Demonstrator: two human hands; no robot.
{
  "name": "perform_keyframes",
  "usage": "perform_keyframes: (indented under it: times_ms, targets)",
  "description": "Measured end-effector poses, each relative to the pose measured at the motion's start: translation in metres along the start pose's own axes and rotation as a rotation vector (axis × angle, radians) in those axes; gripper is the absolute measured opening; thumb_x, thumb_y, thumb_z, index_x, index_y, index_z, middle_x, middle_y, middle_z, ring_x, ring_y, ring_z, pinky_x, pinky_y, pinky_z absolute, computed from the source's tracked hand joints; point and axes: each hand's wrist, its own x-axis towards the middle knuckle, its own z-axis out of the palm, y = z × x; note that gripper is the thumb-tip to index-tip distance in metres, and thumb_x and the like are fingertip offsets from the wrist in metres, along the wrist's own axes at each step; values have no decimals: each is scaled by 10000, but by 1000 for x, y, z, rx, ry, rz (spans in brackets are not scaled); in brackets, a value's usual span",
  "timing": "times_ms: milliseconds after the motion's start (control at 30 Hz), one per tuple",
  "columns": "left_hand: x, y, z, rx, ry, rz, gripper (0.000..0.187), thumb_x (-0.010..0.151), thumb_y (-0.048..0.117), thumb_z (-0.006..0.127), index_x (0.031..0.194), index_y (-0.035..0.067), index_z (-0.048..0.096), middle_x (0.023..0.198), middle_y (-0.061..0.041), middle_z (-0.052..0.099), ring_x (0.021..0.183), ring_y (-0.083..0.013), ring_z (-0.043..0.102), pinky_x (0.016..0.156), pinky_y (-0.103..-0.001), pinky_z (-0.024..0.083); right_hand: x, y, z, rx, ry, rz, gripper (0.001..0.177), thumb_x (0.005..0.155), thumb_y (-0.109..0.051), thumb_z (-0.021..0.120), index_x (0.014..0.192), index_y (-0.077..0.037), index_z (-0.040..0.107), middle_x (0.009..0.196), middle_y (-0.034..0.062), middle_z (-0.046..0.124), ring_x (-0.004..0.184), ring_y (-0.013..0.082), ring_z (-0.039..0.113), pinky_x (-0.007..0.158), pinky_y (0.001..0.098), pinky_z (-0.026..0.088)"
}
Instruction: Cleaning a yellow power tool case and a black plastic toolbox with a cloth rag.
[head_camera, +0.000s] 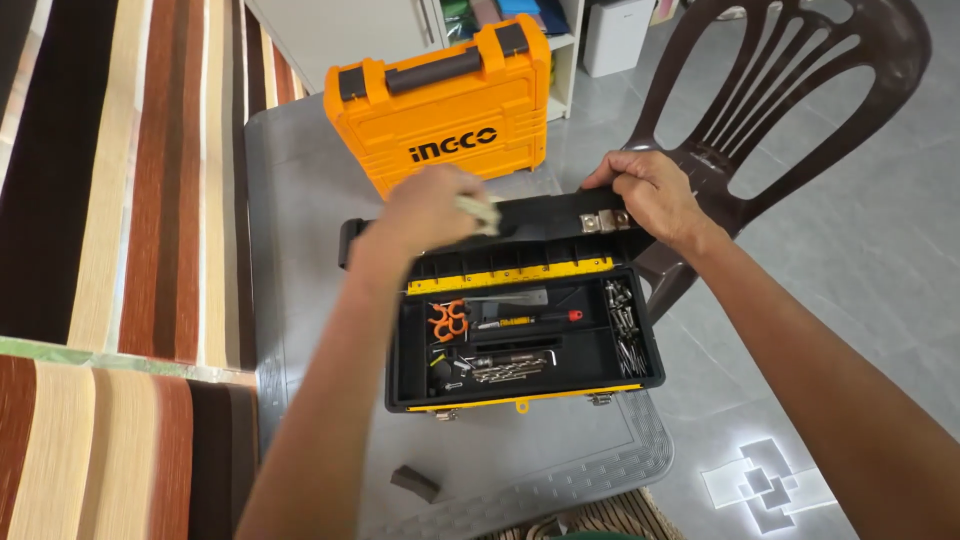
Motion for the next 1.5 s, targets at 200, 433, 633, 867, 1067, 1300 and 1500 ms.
perform_keyframes:
  times_ms: [200, 433, 633, 867, 1067, 1300, 1500]
  targets:
    - [-31, -47, -25, 17, 80, -234, 242, 749, 240, 748, 986, 207, 782, 942, -87, 768, 895, -302, 735, 820, -427, 560, -4, -15, 5, -158, 42, 90, 297, 908, -61, 479, 1010, -91, 757, 754, 69, 705, 645, 153, 638, 654, 299, 500]
    - [-51, -87, 11, 217, 449, -290, 242, 869, 333, 781, 978, 117, 781, 994, -167, 749, 946, -395, 690, 865, -488, 517, -13, 2, 5, -139, 49, 23, 237, 923, -68, 525, 965, -85, 757, 652, 29, 644, 578, 69, 527, 550, 269, 414]
    - [-73, -94, 24, -324, 516, -753, 304, 882, 303, 759, 1039, 44, 735, 964, -156, 737, 938, -336, 703, 853, -444, 527, -30, 34, 18, -146, 141, 111, 219, 935, -71, 554, 946, -98, 771, 642, 82, 603, 568, 117, 511, 553, 292, 395]
    - [-94, -117, 34, -1101, 359, -908, 403, 832, 157, 709, 1200, 14, 625, 999, -141, 696, 795, -263, 710, 645, -421, 618, -33, 58, 7, 470, 241, 530, 249, 869, -95, 693, 1095, 6, 658, 1003, 134, 692, 799, 180, 690, 692, 362, 587]
    - [-115, -161, 43, -918, 63, -767, 409, 799, 184, 802, 1171, 38, 714, 1026, -93, 741, 846, -205, 714, 765, -378, 584, -63, 68, 15, 714, 58, 883, 343, 903, -183, 682, 1168, 32, 649, 1078, 170, 717, 881, 244, 725, 783, 413, 616]
    - [-134, -145, 28, -922, -215, -788, 441, 730, 164, 838, 1151, 62, 752, 1005, -87, 776, 875, -230, 754, 815, -385, 613, -101, 99, 41, 761, 103, 662, 477, 922, -105, 656, 1378, 12, 577, 1199, 125, 710, 1060, 194, 694, 941, 349, 555]
    - [-137, -156, 34, -834, -253, -727, 450, 712, 165, 850, 1141, 67, 761, 978, -85, 789, 841, -212, 758, 787, -359, 600, -106, 90, 43, 722, 131, 657, 535, 930, -129, 649, 1434, 13, 537, 1215, 115, 693, 1070, 180, 682, 946, 340, 554]
